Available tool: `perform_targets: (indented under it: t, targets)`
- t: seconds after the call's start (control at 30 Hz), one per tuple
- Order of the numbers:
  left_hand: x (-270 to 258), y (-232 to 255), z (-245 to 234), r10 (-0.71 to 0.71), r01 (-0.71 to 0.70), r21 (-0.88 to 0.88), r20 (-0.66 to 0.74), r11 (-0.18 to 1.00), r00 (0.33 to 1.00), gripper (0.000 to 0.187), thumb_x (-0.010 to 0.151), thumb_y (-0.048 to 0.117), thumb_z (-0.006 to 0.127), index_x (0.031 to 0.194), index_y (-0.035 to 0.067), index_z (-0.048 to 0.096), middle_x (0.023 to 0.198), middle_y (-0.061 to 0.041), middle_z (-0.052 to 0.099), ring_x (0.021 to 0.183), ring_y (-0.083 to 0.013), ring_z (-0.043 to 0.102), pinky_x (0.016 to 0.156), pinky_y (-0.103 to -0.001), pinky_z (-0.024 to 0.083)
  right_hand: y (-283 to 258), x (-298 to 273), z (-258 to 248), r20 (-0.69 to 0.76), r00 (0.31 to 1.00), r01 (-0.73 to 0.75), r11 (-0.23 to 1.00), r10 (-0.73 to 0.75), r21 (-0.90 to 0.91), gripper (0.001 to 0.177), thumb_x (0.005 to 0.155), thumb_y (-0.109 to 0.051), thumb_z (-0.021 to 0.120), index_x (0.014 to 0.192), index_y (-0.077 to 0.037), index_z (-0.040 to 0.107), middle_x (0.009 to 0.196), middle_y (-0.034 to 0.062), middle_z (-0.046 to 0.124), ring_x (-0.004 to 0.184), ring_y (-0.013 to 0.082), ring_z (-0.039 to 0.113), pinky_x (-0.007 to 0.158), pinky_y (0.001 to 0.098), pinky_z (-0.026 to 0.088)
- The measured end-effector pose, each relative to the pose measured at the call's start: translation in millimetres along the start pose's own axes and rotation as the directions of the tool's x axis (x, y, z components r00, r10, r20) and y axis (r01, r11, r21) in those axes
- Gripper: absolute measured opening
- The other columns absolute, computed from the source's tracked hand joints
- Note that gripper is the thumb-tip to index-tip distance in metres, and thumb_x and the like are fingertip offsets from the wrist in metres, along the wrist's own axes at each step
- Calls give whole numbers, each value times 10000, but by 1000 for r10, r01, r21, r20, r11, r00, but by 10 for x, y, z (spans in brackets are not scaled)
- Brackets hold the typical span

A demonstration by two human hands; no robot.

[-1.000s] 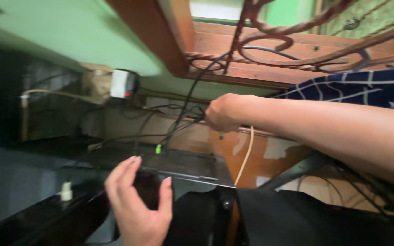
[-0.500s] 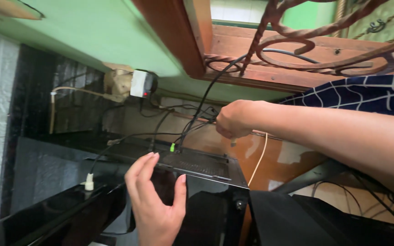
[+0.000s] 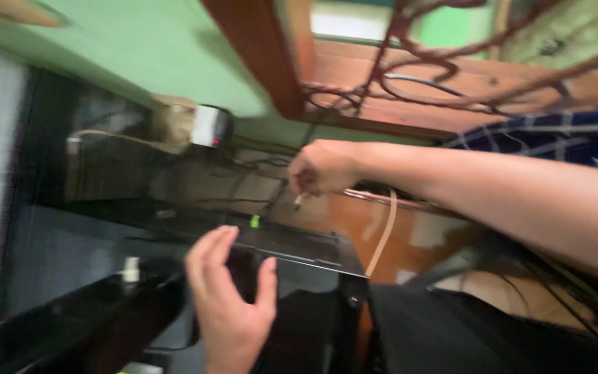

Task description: Connecting and organizing various electronic cables for a speaker system and computer setup.

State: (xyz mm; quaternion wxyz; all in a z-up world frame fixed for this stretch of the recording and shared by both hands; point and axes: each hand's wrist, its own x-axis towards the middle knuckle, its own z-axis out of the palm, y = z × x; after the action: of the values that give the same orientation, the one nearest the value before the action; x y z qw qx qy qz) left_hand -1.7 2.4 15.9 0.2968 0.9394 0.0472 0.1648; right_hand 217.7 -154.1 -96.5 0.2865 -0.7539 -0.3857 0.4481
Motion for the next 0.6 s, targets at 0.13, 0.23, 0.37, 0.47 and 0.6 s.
perform_targets:
  t: [0.13,0.23,0.37,0.47,0.6]
  targets:
    - [-45,-46,55,-5,5,11,15,1000,1000,635,799,98,814,1352,1,518,1321,-217,540,1256,-408,546,1102,-468,450,92,-83,18,-22,990,136,982,-140,-134,163,772,-153,733,933,-151,758,842,6,775,819,163,753,723,360,577]
    - [-70,-169,94,58,-59,40,27,997,998,669,801,124,819,1382,1,511,1364,-202,535,1286,-400,542,1152,-471,446,42,-200,-63,49,995,98,971,-89,-217,138,788,-167,723,914,-178,778,851,14,777,827,188,737,735,378,564]
    - [-252,-377,199,94,-98,150,29,984,995,658,816,166,869,1361,6,536,1324,-180,557,1235,-372,538,1123,-453,445,-78,-644,-264,143,989,11,958,32,-287,204,740,-105,696,888,-205,796,847,3,777,822,193,735,712,383,568]
    - [-423,-557,228,84,-90,138,51,986,995,645,891,204,848,1412,-1,528,1321,-173,527,1224,-335,517,1059,-394,435,-182,-1068,-422,186,969,-94,939,162,-331,200,755,-109,698,887,-212,807,847,3,770,822,198,726,705,389,559]
    - [-762,-856,397,-10,12,-56,32,998,999,566,1016,178,746,1444,-15,430,1412,-150,473,1267,-247,486,1124,-334,389,-164,-1644,-554,232,936,-200,941,266,-273,183,777,-118,711,916,-183,812,797,56,773,770,210,752,698,382,559]
